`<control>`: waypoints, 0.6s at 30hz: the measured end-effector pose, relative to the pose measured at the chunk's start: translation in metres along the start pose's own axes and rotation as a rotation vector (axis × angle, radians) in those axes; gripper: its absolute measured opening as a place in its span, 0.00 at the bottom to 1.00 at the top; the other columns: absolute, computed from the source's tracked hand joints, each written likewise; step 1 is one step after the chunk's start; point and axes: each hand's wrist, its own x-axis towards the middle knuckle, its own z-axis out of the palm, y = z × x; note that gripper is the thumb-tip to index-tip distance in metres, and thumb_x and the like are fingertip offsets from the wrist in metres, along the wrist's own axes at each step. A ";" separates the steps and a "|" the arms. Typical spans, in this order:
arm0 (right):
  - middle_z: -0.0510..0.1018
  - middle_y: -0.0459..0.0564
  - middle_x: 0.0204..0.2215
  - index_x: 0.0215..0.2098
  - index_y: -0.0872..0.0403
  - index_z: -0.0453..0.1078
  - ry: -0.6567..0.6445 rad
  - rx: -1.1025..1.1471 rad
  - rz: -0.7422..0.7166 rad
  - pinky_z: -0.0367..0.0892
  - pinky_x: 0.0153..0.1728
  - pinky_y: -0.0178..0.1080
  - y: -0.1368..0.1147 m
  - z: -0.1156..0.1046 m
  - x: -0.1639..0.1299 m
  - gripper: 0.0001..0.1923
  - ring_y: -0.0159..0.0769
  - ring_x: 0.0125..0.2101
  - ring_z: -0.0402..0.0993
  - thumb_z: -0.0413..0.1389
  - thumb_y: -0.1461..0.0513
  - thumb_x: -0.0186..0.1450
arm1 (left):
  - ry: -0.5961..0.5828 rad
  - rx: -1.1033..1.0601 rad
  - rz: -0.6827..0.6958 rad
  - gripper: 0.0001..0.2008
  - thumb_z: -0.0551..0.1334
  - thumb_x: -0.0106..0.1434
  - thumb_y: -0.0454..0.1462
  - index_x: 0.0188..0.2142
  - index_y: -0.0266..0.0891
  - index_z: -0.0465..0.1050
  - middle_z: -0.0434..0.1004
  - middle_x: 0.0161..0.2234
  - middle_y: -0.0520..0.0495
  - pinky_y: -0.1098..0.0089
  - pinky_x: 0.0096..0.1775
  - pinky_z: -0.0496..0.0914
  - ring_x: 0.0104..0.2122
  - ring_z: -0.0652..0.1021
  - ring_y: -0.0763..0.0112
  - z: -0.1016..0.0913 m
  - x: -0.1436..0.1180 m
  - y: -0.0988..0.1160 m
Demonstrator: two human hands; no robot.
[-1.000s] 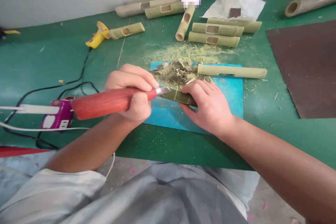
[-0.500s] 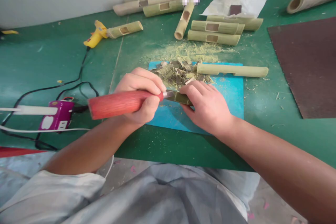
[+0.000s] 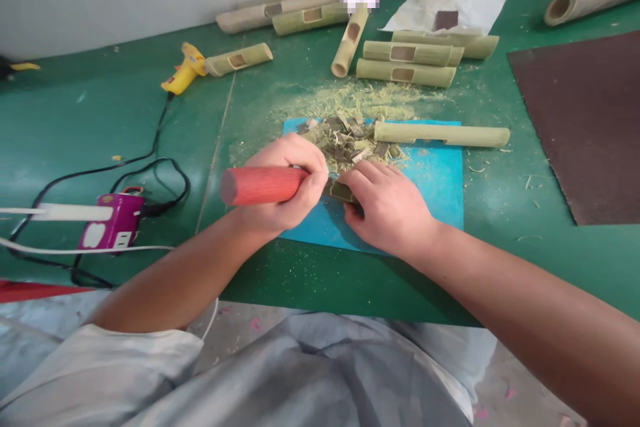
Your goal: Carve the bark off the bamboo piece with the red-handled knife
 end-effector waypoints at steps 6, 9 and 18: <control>0.75 0.53 0.33 0.35 0.52 0.68 -0.030 0.081 0.075 0.63 0.35 0.42 -0.001 0.005 0.000 0.04 0.41 0.34 0.68 0.56 0.60 0.67 | 0.007 0.034 0.019 0.10 0.63 0.66 0.35 0.27 0.41 0.68 0.71 0.24 0.52 0.70 0.29 0.68 0.24 0.72 0.75 0.007 0.003 0.003; 0.73 0.51 0.31 0.33 0.52 0.67 -0.018 0.103 0.083 0.61 0.34 0.42 -0.001 0.007 0.001 0.04 0.40 0.33 0.66 0.55 0.61 0.67 | -0.070 0.084 0.035 0.11 0.63 0.65 0.34 0.26 0.41 0.66 0.71 0.25 0.52 0.70 0.30 0.68 0.25 0.72 0.74 0.007 0.002 0.005; 0.76 0.54 0.35 0.39 0.54 0.72 -0.016 0.106 0.079 0.65 0.36 0.42 0.001 0.010 -0.001 0.06 0.43 0.36 0.71 0.58 0.60 0.65 | 0.033 -0.275 -0.189 0.14 0.63 0.64 0.39 0.22 0.40 0.70 0.75 0.23 0.52 0.69 0.30 0.71 0.25 0.75 0.74 0.008 -0.002 -0.027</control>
